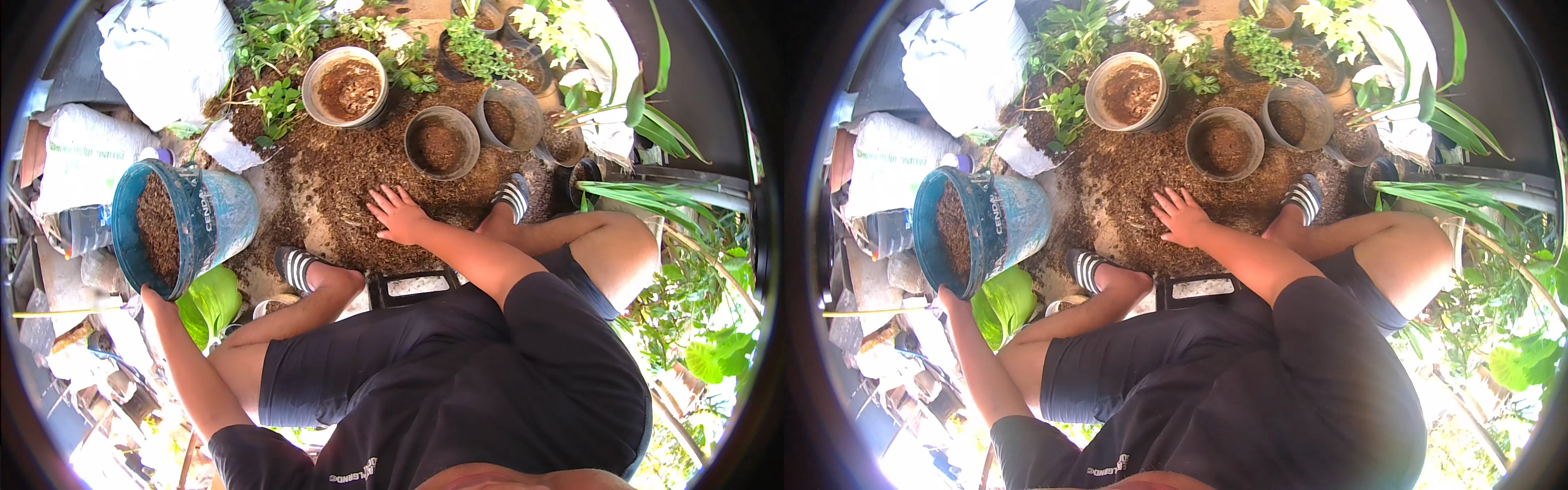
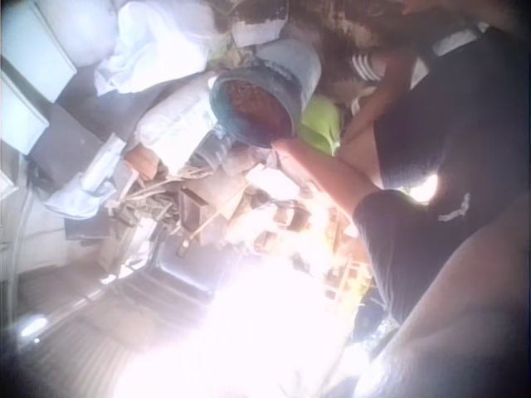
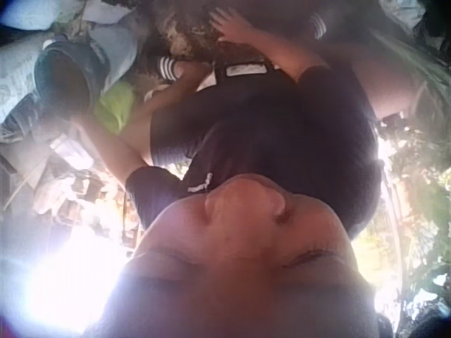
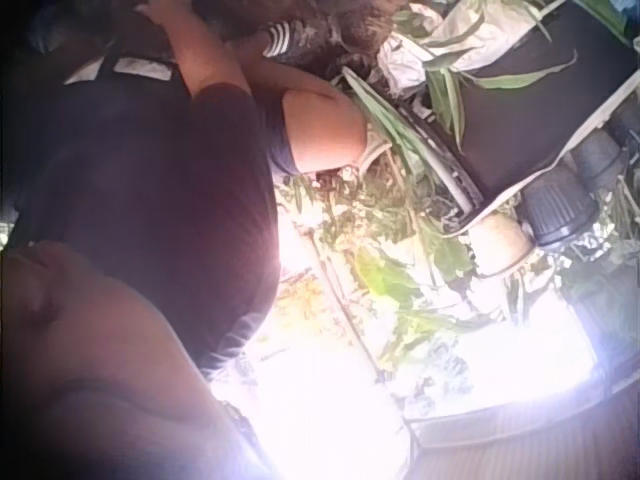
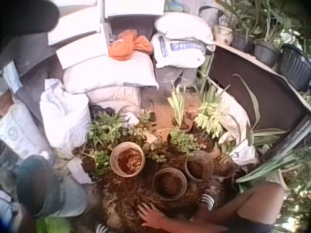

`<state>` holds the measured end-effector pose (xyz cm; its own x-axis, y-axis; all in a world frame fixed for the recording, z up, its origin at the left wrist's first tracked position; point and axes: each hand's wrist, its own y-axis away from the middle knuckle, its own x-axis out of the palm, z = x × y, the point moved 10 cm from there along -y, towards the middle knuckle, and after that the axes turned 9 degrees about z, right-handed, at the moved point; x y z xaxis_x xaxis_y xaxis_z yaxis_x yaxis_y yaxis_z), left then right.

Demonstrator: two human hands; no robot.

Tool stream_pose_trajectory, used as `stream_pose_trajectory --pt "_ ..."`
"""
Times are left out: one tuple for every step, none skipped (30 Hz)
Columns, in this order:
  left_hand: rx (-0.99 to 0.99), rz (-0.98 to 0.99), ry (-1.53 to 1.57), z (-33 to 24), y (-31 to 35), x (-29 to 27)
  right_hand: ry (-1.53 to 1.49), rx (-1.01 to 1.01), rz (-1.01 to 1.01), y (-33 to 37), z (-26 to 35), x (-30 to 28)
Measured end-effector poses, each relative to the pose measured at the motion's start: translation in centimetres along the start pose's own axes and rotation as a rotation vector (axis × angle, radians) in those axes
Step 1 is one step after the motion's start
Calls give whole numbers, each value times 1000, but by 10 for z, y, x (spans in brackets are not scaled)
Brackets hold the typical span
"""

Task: The person sits on the ground and repots a small plant by hand. They place the plant into a pot, add soil from a bucket, and pat the soil down around the base of the plant.

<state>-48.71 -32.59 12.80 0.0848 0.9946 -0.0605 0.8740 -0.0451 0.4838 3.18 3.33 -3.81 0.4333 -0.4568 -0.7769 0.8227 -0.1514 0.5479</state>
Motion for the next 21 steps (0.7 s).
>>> stream_pose_trajectory --pt "5 27 6 -2 -4 -6 -10 -37 -33 3 3 -3" --pt "62 21 20 -12 -16 -44 -18 -98 -71 1 14 -11" --pt "58 31 17 -9 -22 -42 -24 -126 -100 4 14 -14" --pt "55 26 17 -7 -23 -37 -33 -125 -95 15 14 -28" --pt "53 27 8 -8 -23 -27 -11 -116 -85 23 6 -31" --pt "57 22 2 -8 -22 -17 11 -109 -73 29 -4 -34" --pt "67 10 6 -8 -22 -21 41 -110 -63 33 -12 -40" --pt "72 3 -5 -14 -20 -10 -1 -120 -60 43 -25 -47" --pt "79 -7 -18 -18 -18 2 23 -137 -173 54 -40 -53" --pt "92 -36 -24 -23 -12 0 94 -165 -246 65 -48 -67" --pt "117 -71 -25 -27 -7 -5 168 -194 -320 78 -54 -85" --pt "137 -114 -26 -32 -1 -10 167 -100 -302 86 -76 -95" --pt "162 -157 -37 -41 6 2 157 8 -282 98 -103 -99" --pt "193 -218 -44 -49 17 1 -3 174 -387 113 -136 -106" --pt "224 -286 -50 -57 28 -1 -165 336 -489 129 -166 -108" --pt "264 -374 -60 -63 44 -2 -299 517 -710 151 -185 -108" --pt "297 -460 -67 -70 60 -4 -437 698 -928 174 -203 -94" --pt "337 -545 -70 -74 78 4 -442 867 -876 172 -230 -58" --pt "377 -627 -78 -78 100 9 -854 914 -759 163 -242 -29" --pt "418 -696 -90 -82 123 17 -1260 933 -611 150 -237 -4" --pt "456 -724 -116 -81 144 33 -1656 931 -432 137 -223 23"
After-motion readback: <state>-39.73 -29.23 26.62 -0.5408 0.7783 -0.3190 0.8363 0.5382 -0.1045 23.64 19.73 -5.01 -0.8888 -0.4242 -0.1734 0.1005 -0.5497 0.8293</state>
